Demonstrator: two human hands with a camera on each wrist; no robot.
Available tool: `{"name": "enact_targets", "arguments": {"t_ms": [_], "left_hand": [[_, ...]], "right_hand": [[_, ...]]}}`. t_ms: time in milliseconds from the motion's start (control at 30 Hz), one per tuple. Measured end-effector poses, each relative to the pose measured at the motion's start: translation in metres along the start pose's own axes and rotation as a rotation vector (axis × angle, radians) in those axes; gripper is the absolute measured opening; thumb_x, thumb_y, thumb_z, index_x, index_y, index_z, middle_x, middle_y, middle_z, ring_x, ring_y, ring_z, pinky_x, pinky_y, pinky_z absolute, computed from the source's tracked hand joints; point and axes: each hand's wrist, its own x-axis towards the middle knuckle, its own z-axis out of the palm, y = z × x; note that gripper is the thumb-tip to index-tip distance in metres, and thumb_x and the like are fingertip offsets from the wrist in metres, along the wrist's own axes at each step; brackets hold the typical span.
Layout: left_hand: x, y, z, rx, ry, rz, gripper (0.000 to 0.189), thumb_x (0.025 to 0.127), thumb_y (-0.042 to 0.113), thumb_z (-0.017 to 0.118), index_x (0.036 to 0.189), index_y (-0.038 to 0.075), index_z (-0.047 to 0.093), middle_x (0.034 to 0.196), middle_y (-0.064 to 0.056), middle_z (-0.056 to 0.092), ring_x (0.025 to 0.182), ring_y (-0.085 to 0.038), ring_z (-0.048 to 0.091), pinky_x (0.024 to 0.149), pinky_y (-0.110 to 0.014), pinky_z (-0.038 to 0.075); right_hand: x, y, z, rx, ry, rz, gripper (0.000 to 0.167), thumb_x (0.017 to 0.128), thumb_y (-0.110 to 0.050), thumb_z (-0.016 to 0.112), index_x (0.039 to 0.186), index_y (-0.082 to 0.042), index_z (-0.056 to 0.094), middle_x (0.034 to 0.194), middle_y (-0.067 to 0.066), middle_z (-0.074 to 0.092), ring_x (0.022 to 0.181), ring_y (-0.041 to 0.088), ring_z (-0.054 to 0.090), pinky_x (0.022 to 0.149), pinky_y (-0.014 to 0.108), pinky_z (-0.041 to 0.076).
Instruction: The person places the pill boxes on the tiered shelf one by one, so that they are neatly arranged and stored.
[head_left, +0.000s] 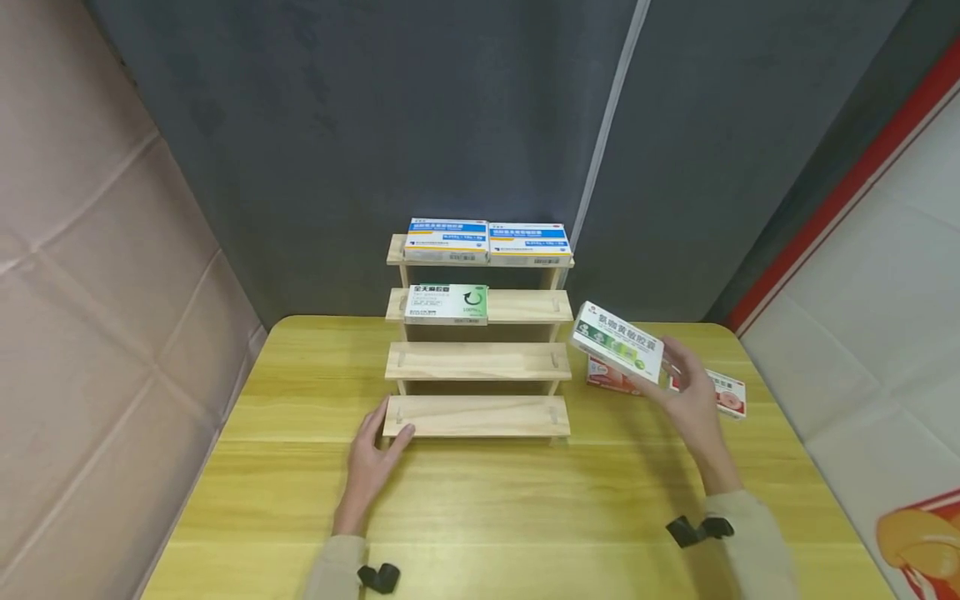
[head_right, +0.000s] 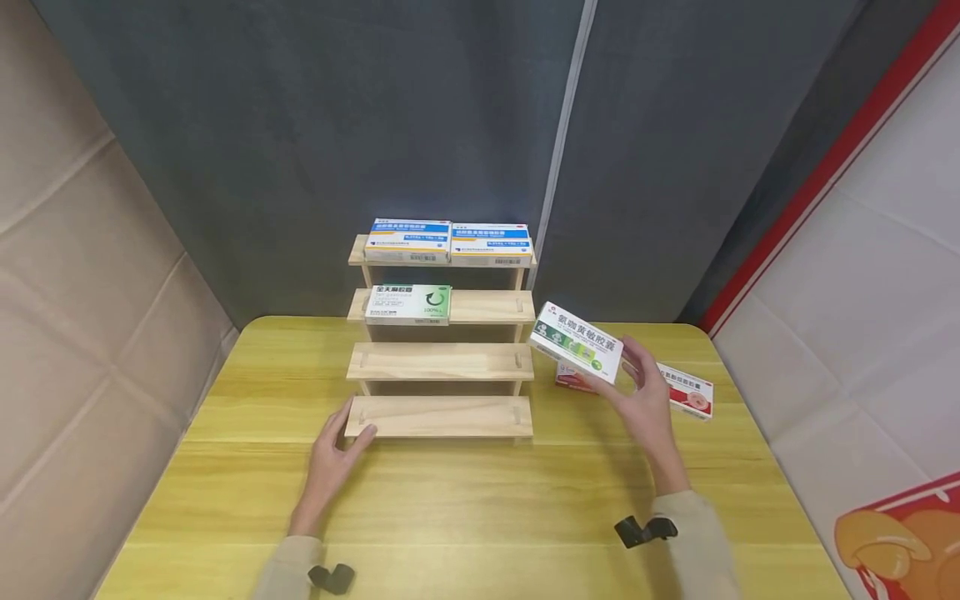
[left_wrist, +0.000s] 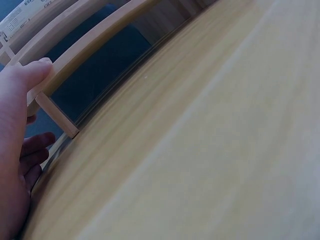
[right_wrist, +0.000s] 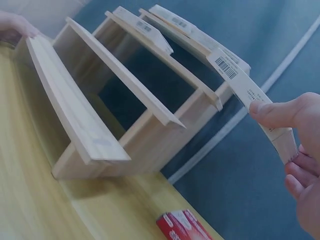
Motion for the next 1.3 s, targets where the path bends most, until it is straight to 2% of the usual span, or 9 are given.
{"name": "enact_targets", "arguments": {"t_ms": [133, 300, 400, 767, 867, 967, 1100, 1200, 1300], "left_hand": [[0.0, -0.001, 0.0, -0.004, -0.002, -0.005, 0.076, 0.092, 0.04, 0.074, 0.157, 0.022, 0.039, 0.152, -0.013, 0.05, 0.143, -0.041, 0.042, 0.117, -0.068, 0.031], [0.0, -0.001, 0.0, 0.003, -0.005, -0.009, 0.076, 0.092, 0.042, 0.074, 0.157, 0.023, 0.039, 0.151, -0.013, 0.05, 0.143, -0.041, 0.042, 0.116, -0.069, 0.031], [0.001, -0.001, 0.0, 0.011, -0.002, -0.006, 0.076, 0.092, 0.042, 0.073, 0.157, 0.023, 0.039, 0.151, -0.013, 0.05, 0.142, -0.041, 0.042, 0.115, -0.07, 0.031], [0.0, 0.001, -0.001, 0.022, -0.005, -0.003, 0.077, 0.092, 0.042, 0.073, 0.157, 0.02, 0.038, 0.152, -0.013, 0.05, 0.142, -0.042, 0.042, 0.115, -0.072, 0.031], [0.001, 0.0, 0.0, 0.023, -0.005, 0.002, 0.077, 0.092, 0.041, 0.074, 0.157, 0.02, 0.038, 0.151, -0.014, 0.05, 0.142, -0.042, 0.043, 0.115, -0.071, 0.031], [0.001, 0.0, 0.0, 0.014, -0.004, 0.005, 0.076, 0.092, 0.04, 0.074, 0.157, 0.02, 0.039, 0.151, -0.013, 0.051, 0.142, -0.041, 0.043, 0.115, -0.07, 0.032], [0.001, 0.001, 0.0, 0.01, -0.005, -0.001, 0.076, 0.092, 0.041, 0.074, 0.157, 0.023, 0.039, 0.152, -0.013, 0.05, 0.143, -0.04, 0.042, 0.116, -0.069, 0.031], [0.002, 0.001, 0.0, 0.016, -0.005, -0.007, 0.076, 0.092, 0.042, 0.074, 0.157, 0.023, 0.039, 0.152, -0.012, 0.049, 0.143, -0.04, 0.042, 0.116, -0.07, 0.031], [0.001, 0.0, 0.0, 0.018, -0.004, -0.009, 0.076, 0.092, 0.041, 0.074, 0.157, 0.022, 0.039, 0.153, -0.012, 0.049, 0.143, -0.04, 0.042, 0.116, -0.07, 0.031]], "right_hand": [[0.005, -0.006, 0.008, -0.003, 0.0, -0.045, 0.081, 0.083, -0.009, 0.084, 0.153, -0.007, 0.042, 0.15, 0.015, 0.051, 0.133, 0.009, 0.051, 0.112, 0.018, 0.043], [0.013, -0.014, 0.016, 0.01, -0.028, -0.088, 0.082, 0.083, -0.009, 0.084, 0.153, -0.009, 0.042, 0.152, 0.014, 0.051, 0.14, 0.028, 0.049, 0.119, 0.045, 0.039], [0.02, -0.019, 0.02, 0.005, -0.052, -0.105, 0.084, 0.084, -0.013, 0.084, 0.154, -0.008, 0.039, 0.154, 0.015, 0.048, 0.141, 0.035, 0.047, 0.119, 0.055, 0.037], [0.04, -0.032, 0.04, 0.009, -0.105, -0.107, 0.087, 0.083, -0.014, 0.085, 0.156, -0.01, 0.037, 0.156, 0.014, 0.047, 0.142, 0.034, 0.047, 0.117, 0.052, 0.041], [0.044, -0.035, 0.045, 0.011, -0.109, -0.133, 0.084, 0.083, -0.01, 0.084, 0.154, -0.007, 0.039, 0.155, 0.015, 0.048, 0.14, 0.034, 0.049, 0.119, 0.049, 0.039], [0.041, -0.054, 0.048, -0.008, -0.128, -0.147, 0.079, 0.085, -0.004, 0.08, 0.152, 0.0, 0.039, 0.153, 0.021, 0.048, 0.138, 0.039, 0.049, 0.119, 0.051, 0.038], [0.049, -0.056, 0.055, -0.014, -0.158, -0.152, 0.078, 0.087, -0.003, 0.079, 0.152, 0.001, 0.038, 0.153, 0.022, 0.047, 0.138, 0.038, 0.049, 0.119, 0.052, 0.038], [0.06, -0.044, 0.061, -0.025, -0.174, -0.159, 0.08, 0.087, -0.006, 0.08, 0.154, -0.002, 0.037, 0.153, 0.019, 0.047, 0.139, 0.036, 0.05, 0.118, 0.051, 0.04], [0.064, -0.047, 0.064, -0.039, -0.196, -0.155, 0.079, 0.087, -0.004, 0.078, 0.154, 0.001, 0.036, 0.153, 0.021, 0.047, 0.139, 0.037, 0.049, 0.117, 0.054, 0.04]]}}
